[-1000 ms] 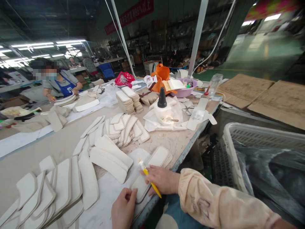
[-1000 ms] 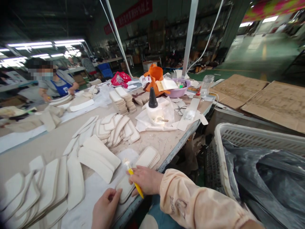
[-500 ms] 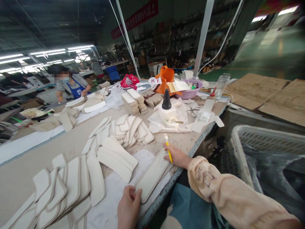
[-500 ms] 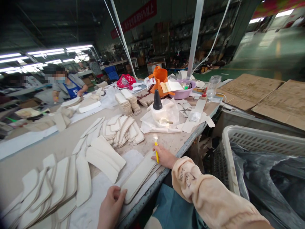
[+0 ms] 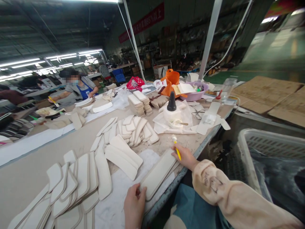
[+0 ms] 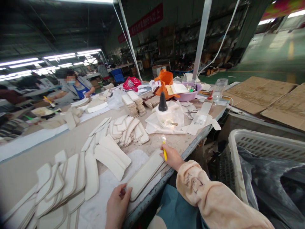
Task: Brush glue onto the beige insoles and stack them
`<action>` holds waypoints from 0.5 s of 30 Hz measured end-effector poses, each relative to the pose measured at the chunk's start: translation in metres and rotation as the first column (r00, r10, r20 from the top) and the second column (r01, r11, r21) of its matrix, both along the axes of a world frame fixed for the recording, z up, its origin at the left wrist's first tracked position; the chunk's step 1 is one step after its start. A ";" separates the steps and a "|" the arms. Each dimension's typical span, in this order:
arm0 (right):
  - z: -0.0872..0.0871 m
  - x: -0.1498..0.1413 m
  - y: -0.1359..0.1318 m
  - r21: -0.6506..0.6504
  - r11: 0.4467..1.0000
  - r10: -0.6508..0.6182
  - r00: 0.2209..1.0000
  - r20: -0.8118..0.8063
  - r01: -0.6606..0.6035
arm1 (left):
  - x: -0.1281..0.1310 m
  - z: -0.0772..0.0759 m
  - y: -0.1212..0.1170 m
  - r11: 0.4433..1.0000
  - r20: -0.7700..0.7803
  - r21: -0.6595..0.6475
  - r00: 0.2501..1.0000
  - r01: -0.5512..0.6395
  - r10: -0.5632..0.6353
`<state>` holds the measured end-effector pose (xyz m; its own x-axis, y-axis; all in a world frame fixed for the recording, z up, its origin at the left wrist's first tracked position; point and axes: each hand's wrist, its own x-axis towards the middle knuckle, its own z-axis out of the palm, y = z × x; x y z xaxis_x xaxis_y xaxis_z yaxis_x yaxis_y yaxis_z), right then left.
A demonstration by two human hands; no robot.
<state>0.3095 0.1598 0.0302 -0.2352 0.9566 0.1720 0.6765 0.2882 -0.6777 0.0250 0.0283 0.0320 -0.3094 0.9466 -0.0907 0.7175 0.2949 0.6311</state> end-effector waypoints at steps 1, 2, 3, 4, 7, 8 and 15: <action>0.000 -0.001 0.000 0.000 1.000 -0.007 1.000 -0.008 0.007 | 0.000 -0.002 -0.001 1.000 0.006 0.024 1.000 -0.003 0.003; 0.000 -0.001 -0.001 -0.001 1.000 -0.013 1.000 -0.017 0.013 | -0.001 -0.004 -0.002 0.999 0.012 0.045 1.000 -0.008 0.007; 0.001 -0.002 -0.001 -0.003 1.000 -0.015 1.000 -0.026 0.015 | -0.001 -0.005 -0.002 0.998 0.018 0.060 1.000 -0.016 0.015; 0.001 -0.003 -0.001 -0.005 1.000 -0.018 0.999 -0.035 0.017 | -0.001 -0.006 -0.003 0.997 0.026 0.067 0.999 -0.025 0.024; 0.001 -0.004 -0.002 -0.014 0.999 -0.033 0.999 -0.033 0.032 | -0.001 -0.007 -0.003 0.998 0.056 0.058 0.998 -0.038 0.035; 0.001 -0.005 -0.002 -0.019 0.999 -0.038 0.999 -0.025 0.037 | -0.001 -0.007 -0.003 0.998 0.064 0.051 0.997 -0.038 0.035; 0.002 -0.006 -0.002 -0.029 0.999 -0.032 0.998 -0.052 0.031 | -0.002 -0.011 -0.005 0.993 0.118 0.090 0.991 -0.071 0.060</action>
